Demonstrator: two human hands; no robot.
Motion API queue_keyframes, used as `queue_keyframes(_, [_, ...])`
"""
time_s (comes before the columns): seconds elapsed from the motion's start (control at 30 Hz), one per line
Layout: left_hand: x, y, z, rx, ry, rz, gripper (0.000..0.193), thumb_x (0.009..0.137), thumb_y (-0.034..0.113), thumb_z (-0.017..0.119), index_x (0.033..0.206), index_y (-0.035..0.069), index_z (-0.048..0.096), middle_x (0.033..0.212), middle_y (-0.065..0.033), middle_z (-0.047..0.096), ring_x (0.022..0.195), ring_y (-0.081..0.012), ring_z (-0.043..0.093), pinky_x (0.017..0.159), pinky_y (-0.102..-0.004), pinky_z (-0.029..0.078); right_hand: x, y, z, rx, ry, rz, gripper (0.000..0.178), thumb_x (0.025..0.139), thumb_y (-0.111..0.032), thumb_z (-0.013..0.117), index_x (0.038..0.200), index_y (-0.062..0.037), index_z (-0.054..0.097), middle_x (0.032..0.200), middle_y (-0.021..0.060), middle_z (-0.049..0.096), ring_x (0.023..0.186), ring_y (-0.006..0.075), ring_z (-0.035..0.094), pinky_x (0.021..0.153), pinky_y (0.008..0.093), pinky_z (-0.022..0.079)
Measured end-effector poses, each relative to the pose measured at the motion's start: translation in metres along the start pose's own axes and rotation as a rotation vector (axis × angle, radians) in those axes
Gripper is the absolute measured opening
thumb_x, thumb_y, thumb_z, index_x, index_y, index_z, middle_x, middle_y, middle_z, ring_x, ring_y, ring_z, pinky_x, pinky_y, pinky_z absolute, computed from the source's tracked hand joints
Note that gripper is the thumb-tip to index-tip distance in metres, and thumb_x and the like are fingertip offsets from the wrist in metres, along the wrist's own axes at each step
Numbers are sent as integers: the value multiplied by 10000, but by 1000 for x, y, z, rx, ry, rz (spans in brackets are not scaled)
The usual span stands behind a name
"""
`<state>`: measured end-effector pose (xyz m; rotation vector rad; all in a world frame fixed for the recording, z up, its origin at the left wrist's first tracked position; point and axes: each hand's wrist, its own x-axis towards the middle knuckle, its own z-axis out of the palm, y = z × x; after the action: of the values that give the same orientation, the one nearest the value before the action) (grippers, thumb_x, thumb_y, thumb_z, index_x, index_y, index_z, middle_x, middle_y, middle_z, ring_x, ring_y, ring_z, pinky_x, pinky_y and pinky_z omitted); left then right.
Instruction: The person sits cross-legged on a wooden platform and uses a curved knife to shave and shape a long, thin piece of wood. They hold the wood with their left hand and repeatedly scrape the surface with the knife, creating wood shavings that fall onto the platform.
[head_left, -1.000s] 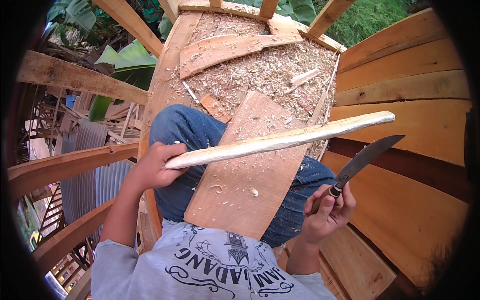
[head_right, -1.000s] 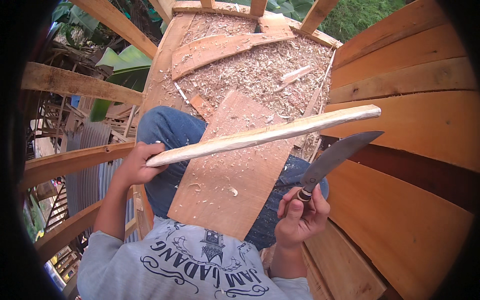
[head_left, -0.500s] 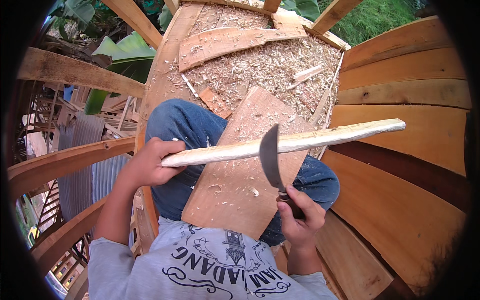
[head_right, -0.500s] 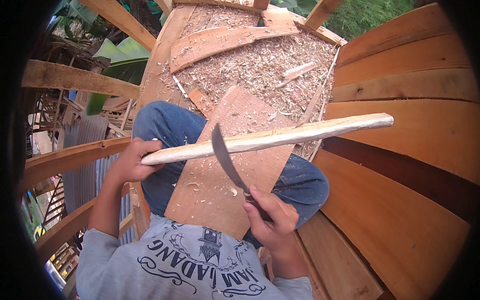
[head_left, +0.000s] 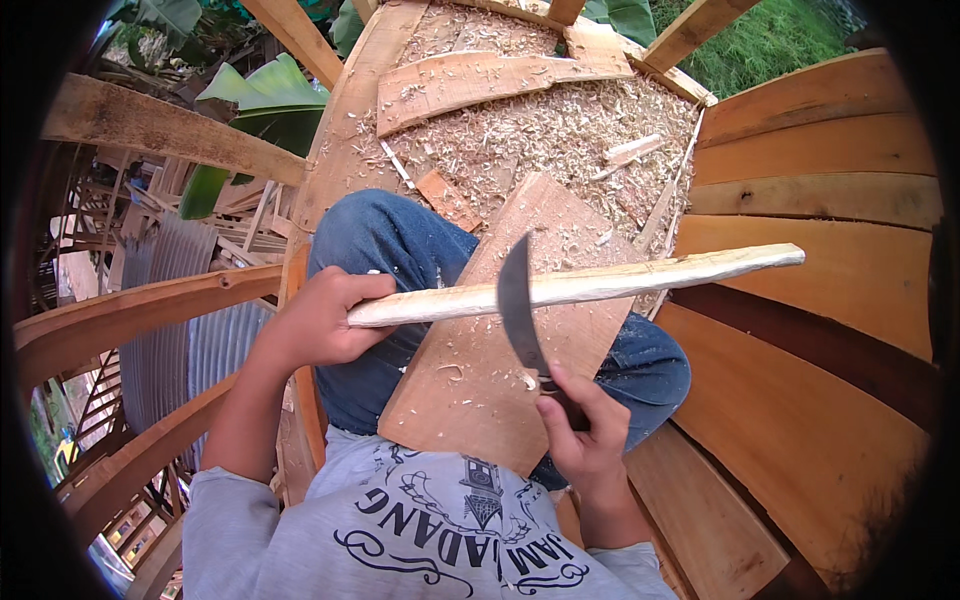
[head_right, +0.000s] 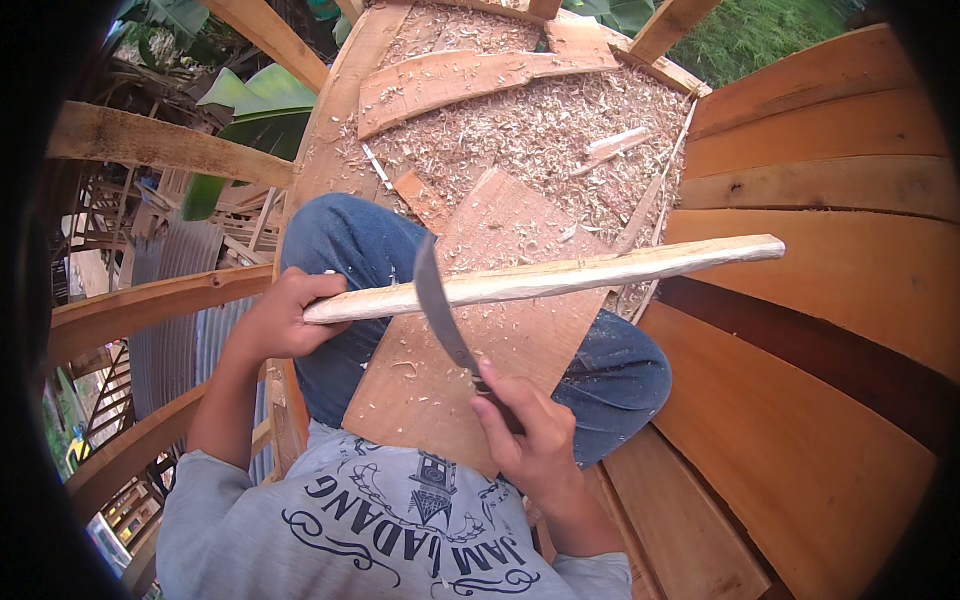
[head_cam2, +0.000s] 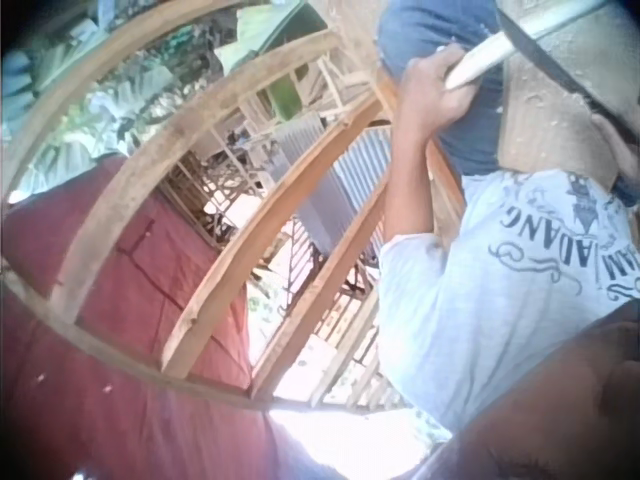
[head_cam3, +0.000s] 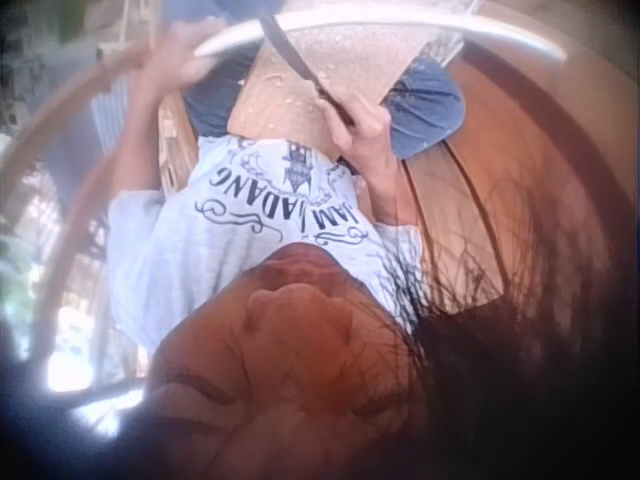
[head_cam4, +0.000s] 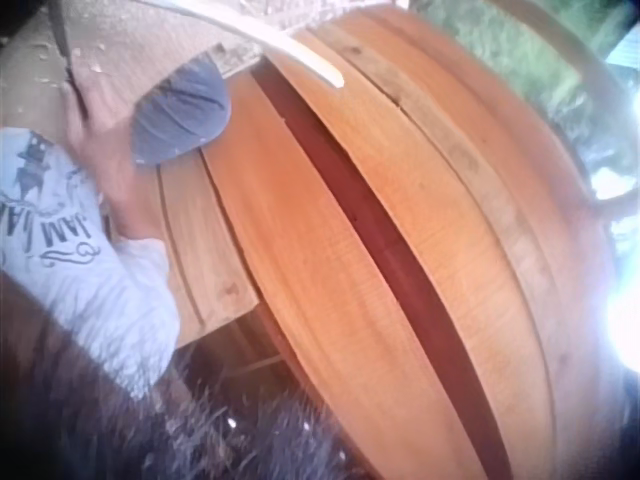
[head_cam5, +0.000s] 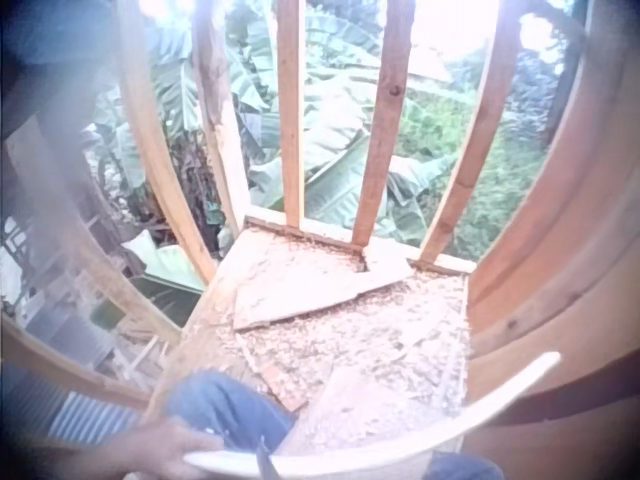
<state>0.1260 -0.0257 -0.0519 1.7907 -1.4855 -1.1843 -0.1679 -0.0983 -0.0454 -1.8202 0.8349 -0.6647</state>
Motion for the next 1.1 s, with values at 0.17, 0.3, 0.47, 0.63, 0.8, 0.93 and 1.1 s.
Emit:
queue_keyframes(0.17, [1,-1,0,-25,-7,-24,122,693,70,662,720,20,555,604,-178,537,570,-364,550,504,-353,396,-5,3,4,150,221,-16,337,799,36,682,1122,39,586,908,174,677,720,165,662,628,263,524])
queue_keyframes(0.3, [-2,-9,2,-28,18,-4,171,695,33,675,681,-6,509,563,-131,507,488,-246,488,492,-320,365,0,-6,8,-72,45,13,384,757,61,706,1122,26,593,875,178,672,684,191,662,637,237,506])
queue_keyframes(0.47, [0,-3,3,-76,31,-10,159,702,24,674,689,-10,520,567,-126,513,488,-225,494,496,-317,367,-11,-4,-5,384,428,61,364,775,49,695,1124,24,594,853,169,668,684,157,652,616,244,510])
queue_keyframes(0.63, [-6,-9,3,-84,17,-19,153,706,26,679,700,-11,531,569,-120,520,488,-209,496,497,-315,364,-16,7,6,-37,115,58,318,811,52,652,1124,38,596,839,179,663,694,148,643,582,246,497])
queue_keyframes(0.8, [-2,-7,6,-69,49,-8,161,707,33,684,702,-11,528,569,-125,512,487,-214,500,494,-313,362,-6,-8,-2,303,423,86,313,820,54,647,1128,24,600,822,164,662,661,143,630,572,248,497])
queue_keyframes(0.93, [-5,-6,7,-34,64,-10,179,705,34,683,689,-12,511,566,-135,506,480,-238,490,485,-318,357,3,-8,13,-89,-45,-68,351,771,65,687,1112,21,618,868,190,671,706,209,680,595,267,513])
queue_keyframes(1.1, [-2,-6,7,-65,83,9,176,704,35,675,682,-11,506,558,-140,504,475,-245,493,482,-319,357,-3,-10,9,396,502,113,347,793,70,668,1131,32,597,820,149,663,653,123,626,575,226,491])
